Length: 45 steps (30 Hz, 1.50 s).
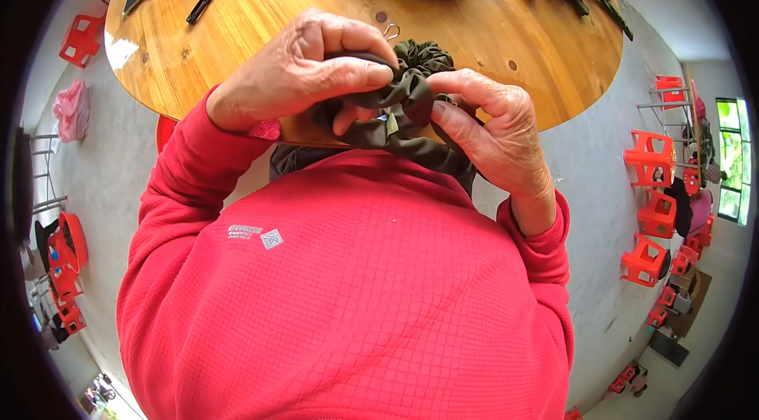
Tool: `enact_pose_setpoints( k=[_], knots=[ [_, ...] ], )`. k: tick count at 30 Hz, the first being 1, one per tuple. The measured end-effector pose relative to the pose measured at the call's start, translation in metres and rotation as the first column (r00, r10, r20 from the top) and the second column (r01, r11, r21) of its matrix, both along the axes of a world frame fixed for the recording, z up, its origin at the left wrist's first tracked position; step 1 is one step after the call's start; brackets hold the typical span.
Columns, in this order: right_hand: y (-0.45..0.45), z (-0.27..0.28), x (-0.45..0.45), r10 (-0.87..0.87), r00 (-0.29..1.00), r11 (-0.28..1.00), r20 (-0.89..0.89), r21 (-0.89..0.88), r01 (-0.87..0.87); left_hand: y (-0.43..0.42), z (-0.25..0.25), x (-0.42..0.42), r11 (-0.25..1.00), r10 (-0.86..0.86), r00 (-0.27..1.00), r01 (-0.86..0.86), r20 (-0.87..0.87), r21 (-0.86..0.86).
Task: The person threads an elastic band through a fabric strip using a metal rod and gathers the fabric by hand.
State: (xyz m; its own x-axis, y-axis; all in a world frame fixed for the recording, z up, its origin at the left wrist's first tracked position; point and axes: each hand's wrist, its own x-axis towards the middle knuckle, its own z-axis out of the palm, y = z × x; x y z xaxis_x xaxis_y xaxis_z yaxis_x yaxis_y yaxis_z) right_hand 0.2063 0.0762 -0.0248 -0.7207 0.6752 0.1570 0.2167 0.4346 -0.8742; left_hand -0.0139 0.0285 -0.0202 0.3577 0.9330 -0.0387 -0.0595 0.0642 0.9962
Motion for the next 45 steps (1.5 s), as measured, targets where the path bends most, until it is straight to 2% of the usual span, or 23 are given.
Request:
enact_pose_setpoints(
  k=[2, 6, 7, 10, 11, 14, 15, 16, 18, 19, 22, 23, 24, 25, 26, 29, 30, 32, 35, 45],
  knots=[
    [0.001, 0.001, -0.002, 0.023, 0.999, 0.998, 0.039, 0.052, -0.025, 0.001, -0.002, -0.002, 0.998, -0.04, 0.991, 0.045, -0.125, 0.039],
    [0.005, 0.004, -0.002, 0.112, 0.988, 0.986, 0.107, 0.108, -0.124, 0.0, 0.008, -0.01, 0.991, -0.068, 0.978, 0.09, -0.198, 0.101],
    [0.009, 0.008, 0.0, 0.14, 0.982, 0.979, 0.126, 0.129, -0.156, -0.001, 0.014, -0.016, 0.994, -0.029, 0.977, 0.05, -0.211, 0.094],
    [0.016, 0.02, 0.01, 0.105, 0.982, 0.994, 0.157, 0.012, -0.108, -0.007, 0.029, -0.037, 0.994, 0.066, 0.972, -0.045, -0.226, 0.096],
    [0.017, 0.021, 0.01, 0.095, 0.971, 0.995, 0.218, 0.007, -0.098, -0.009, 0.03, -0.043, 0.995, 0.073, 0.972, -0.055, -0.223, 0.087],
    [0.024, 0.024, 0.008, 0.214, 0.925, 0.935, 0.315, 0.208, -0.287, -0.01, 0.031, -0.049, 0.993, 0.053, 0.972, -0.028, -0.227, 0.112],
    [0.024, 0.024, 0.006, 0.204, 0.934, 0.919, 0.292, 0.271, -0.285, -0.009, 0.036, -0.05, 0.994, 0.06, 0.971, -0.038, -0.231, 0.098],
    [0.02, 0.03, 0.0, 0.185, 0.958, 0.96, 0.219, 0.167, -0.224, -0.008, 0.04, -0.051, 0.996, 0.067, 0.97, -0.05, -0.235, 0.078],
    [0.007, 0.041, -0.016, 0.123, 0.99, 0.991, 0.073, -0.064, -0.119, -0.001, 0.036, -0.046, 0.977, 0.053, 0.956, 0.011, -0.29, 0.213],
    [0.006, 0.039, -0.019, 0.13, 0.989, 0.991, 0.066, -0.026, -0.129, 0.002, 0.036, -0.043, 0.961, 0.046, 0.947, 0.045, -0.319, 0.274],
    [0.006, 0.03, -0.027, 0.149, 0.989, 0.983, -0.002, 0.107, -0.147, 0.002, 0.045, -0.04, 0.997, -0.074, 0.99, 0.077, -0.121, 0.024],
    [0.006, 0.033, -0.023, 0.088, 0.994, 0.996, -0.07, 0.036, -0.086, 0.001, 0.037, -0.038, 0.997, -0.049, 0.985, 0.039, 0.164, 0.062],
    [0.006, 0.038, -0.016, -0.001, 0.994, 0.99, -0.113, -0.143, -0.015, 0.01, 0.022, -0.039, 0.982, -0.15, 0.921, 0.097, 0.359, 0.16],
    [0.009, 0.037, -0.013, -0.056, 0.981, 0.995, -0.185, -0.095, 0.039, 0.006, 0.019, -0.034, 0.986, -0.158, 0.881, 0.117, 0.447, 0.117],
    [0.013, 0.043, -0.009, -0.053, 0.976, 0.987, -0.21, -0.161, 0.019, 0.001, 0.017, -0.03, 0.987, -0.16, 0.833, 0.142, 0.53, 0.074],
    [0.019, 0.05, 0.002, -0.041, 0.995, 0.994, -0.092, -0.102, 0.031, 0.002, 0.011, -0.038, 0.995, -0.069, 0.962, 0.087, 0.263, -0.056],
    [0.021, 0.051, 0.006, -0.037, 0.998, 0.994, -0.048, -0.104, 0.032, 0.001, 0.013, -0.039, 0.995, 0.018, 0.952, 0.012, 0.305, -0.099],
    [0.019, 0.051, 0.008, -0.021, 1.0, 0.995, 0.021, -0.101, 0.023, 0.002, 0.014, -0.041, 0.998, 0.048, 0.977, -0.039, 0.21, -0.049],
    [0.014, 0.05, 0.006, -0.003, 0.997, 0.997, 0.072, -0.082, 0.009, 0.0, 0.012, -0.041, 0.998, 0.05, 0.994, -0.047, 0.097, -0.029],
    [0.022, 0.038, 0.0, 0.043, 0.994, 0.999, 0.098, 0.017, -0.045, 0.014, 0.011, -0.039, 0.999, -0.052, 0.996, 0.051, -0.066, -0.012]
  ],
)
